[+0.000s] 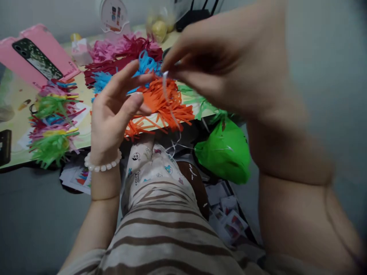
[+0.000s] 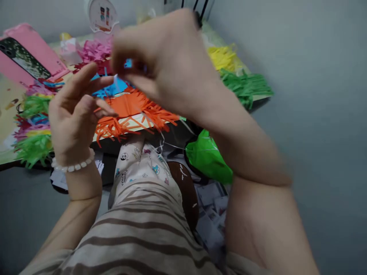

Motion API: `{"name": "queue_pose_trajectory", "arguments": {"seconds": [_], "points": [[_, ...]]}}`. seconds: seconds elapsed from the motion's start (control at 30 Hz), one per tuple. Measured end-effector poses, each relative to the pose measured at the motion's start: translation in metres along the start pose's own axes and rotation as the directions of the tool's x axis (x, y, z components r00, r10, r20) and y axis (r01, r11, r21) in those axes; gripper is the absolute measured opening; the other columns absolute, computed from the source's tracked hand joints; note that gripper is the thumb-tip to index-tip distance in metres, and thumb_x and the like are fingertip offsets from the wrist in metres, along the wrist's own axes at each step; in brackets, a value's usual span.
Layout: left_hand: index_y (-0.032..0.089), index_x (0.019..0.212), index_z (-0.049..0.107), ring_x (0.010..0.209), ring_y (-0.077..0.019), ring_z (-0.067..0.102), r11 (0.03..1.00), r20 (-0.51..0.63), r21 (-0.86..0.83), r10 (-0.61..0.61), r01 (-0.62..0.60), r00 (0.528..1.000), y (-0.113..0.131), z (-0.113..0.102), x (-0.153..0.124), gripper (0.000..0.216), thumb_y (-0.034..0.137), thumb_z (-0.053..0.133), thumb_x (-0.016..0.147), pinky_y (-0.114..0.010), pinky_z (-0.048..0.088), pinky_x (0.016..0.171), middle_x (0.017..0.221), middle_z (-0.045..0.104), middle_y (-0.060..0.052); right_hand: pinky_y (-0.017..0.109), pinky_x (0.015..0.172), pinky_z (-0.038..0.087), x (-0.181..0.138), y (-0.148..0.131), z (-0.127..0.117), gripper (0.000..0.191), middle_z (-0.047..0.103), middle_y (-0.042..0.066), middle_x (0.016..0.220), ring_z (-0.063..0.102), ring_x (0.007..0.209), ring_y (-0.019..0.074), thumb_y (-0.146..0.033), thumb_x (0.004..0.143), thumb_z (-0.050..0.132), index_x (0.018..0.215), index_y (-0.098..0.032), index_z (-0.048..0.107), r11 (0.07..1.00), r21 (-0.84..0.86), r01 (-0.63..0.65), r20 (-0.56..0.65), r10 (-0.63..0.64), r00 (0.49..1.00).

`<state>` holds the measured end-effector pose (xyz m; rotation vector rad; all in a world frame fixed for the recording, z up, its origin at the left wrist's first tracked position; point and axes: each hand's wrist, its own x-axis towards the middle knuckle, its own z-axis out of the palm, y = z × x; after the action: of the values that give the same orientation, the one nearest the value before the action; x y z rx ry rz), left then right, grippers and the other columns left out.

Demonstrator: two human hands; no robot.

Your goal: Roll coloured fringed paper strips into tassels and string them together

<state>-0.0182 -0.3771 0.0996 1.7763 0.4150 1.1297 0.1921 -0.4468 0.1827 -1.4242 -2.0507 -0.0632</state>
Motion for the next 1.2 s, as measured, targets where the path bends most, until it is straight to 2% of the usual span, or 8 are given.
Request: {"name": "queue_pose_trajectory", "arguments": {"seconds": [0.17,0.33,0.5,0.63,0.77,0.93,1.03,1.2], "points": [[0.021,0.086,0.076,0.046,-0.0052,0.049,0.994,-0.008,-0.055,-0.100,0.099,0.995,-0.002,-0.030,-0.004,0.016,0.036,0.079,0.091,-0.021,0.041,0.046,0.059,0.064,0.004,0.028,0.084,0.051,0.023,-0.009,0.003,0.012,0.074,-0.006,0.086,0.066,0.079,0.0113,-0.029,0.092,0.074,0.102,-0.026,0.080,0.986,-0.133,0.102,0.381,-0.044,0.924],[0.019,0.082,0.076,0.047,-0.0074,0.049,0.945,0.004,0.207,-0.259,0.253,0.966,-0.007,-0.078,-0.039,0.022,0.039,0.079,0.089,-0.022,0.036,0.045,0.058,0.065,0.002,0.025,0.065,0.046,-0.001,0.047,0.018,0.006,0.075,-0.005,0.078,0.065,0.067,0.0099,-0.025,0.093,0.074,0.089,-0.027,0.078,0.976,0.196,0.099,0.349,-0.164,0.923],[0.018,0.110,0.077,0.067,-0.0125,0.060,0.827,0.002,0.408,-0.425,0.387,0.905,-0.020,-0.040,-0.056,0.036,0.042,0.082,0.084,-0.023,0.044,0.060,0.087,0.076,-0.005,0.025,0.068,0.046,-0.035,0.032,0.082,0.012,0.079,0.001,0.084,0.070,0.075,0.0137,-0.023,0.098,0.065,0.093,-0.019,0.076,0.925,0.368,-0.096,0.383,-0.057,0.922],[0.015,0.088,0.071,0.053,-0.0098,0.049,0.840,0.104,0.120,-0.541,0.529,0.835,-0.040,-0.011,-0.057,0.034,0.050,0.074,0.089,-0.022,0.037,0.052,0.062,0.060,0.002,0.022,0.066,0.042,-0.055,0.016,0.116,0.013,0.078,0.002,0.083,0.068,0.072,0.0118,-0.024,0.099,0.064,0.095,-0.018,0.074,0.873,0.435,-0.221,0.403,0.031,0.915],[0.016,0.080,0.072,0.068,-0.0126,0.057,0.858,0.166,0.199,-0.506,0.473,0.847,-0.056,-0.014,-0.056,0.027,0.040,0.070,0.093,-0.024,0.044,0.065,0.073,0.064,-0.001,0.020,0.065,0.043,-0.056,0.041,0.115,0.013,0.074,-0.001,0.075,0.065,0.067,0.0105,-0.027,0.096,0.066,0.092,-0.018,0.075,0.810,0.516,-0.278,0.462,0.010,0.887],[0.019,0.078,0.075,0.102,-0.0193,0.062,0.879,-0.147,0.314,-0.329,0.360,0.933,-0.063,-0.015,-0.048,0.021,0.036,0.075,0.089,-0.033,0.049,0.095,0.104,0.067,-0.007,0.027,0.077,0.051,-0.016,0.129,0.113,0.036,0.080,0.011,0.101,0.070,0.082,0.0166,-0.035,0.107,0.045,0.108,-0.017,0.076,0.833,-0.032,-0.552,0.301,0.535,0.789],[0.018,0.078,0.068,0.075,-0.0142,0.062,0.895,-0.229,0.075,-0.413,0.439,0.882,-0.065,-0.014,-0.042,0.031,0.046,0.074,0.090,-0.027,0.052,0.074,0.076,0.063,-0.002,0.035,0.088,0.053,0.011,0.184,0.133,0.034,0.078,0.016,0.095,0.072,0.090,0.0219,-0.035,0.104,0.052,0.097,-0.013,0.077,0.750,-0.277,-0.600,0.319,0.661,0.679],[0.018,0.083,0.063,0.041,-0.0038,0.030,0.818,-0.237,-0.288,-0.564,0.498,0.791,-0.065,-0.016,-0.033,0.041,0.056,0.079,0.084,-0.017,0.024,0.041,0.052,0.039,0.010,0.038,0.086,0.057,0.020,0.233,0.182,0.026,0.072,0.003,0.082,0.069,0.082,0.0158,-0.037,0.093,0.074,0.082,-0.014,0.069,0.765,-0.282,-0.579,0.322,0.644,0.694]]}}
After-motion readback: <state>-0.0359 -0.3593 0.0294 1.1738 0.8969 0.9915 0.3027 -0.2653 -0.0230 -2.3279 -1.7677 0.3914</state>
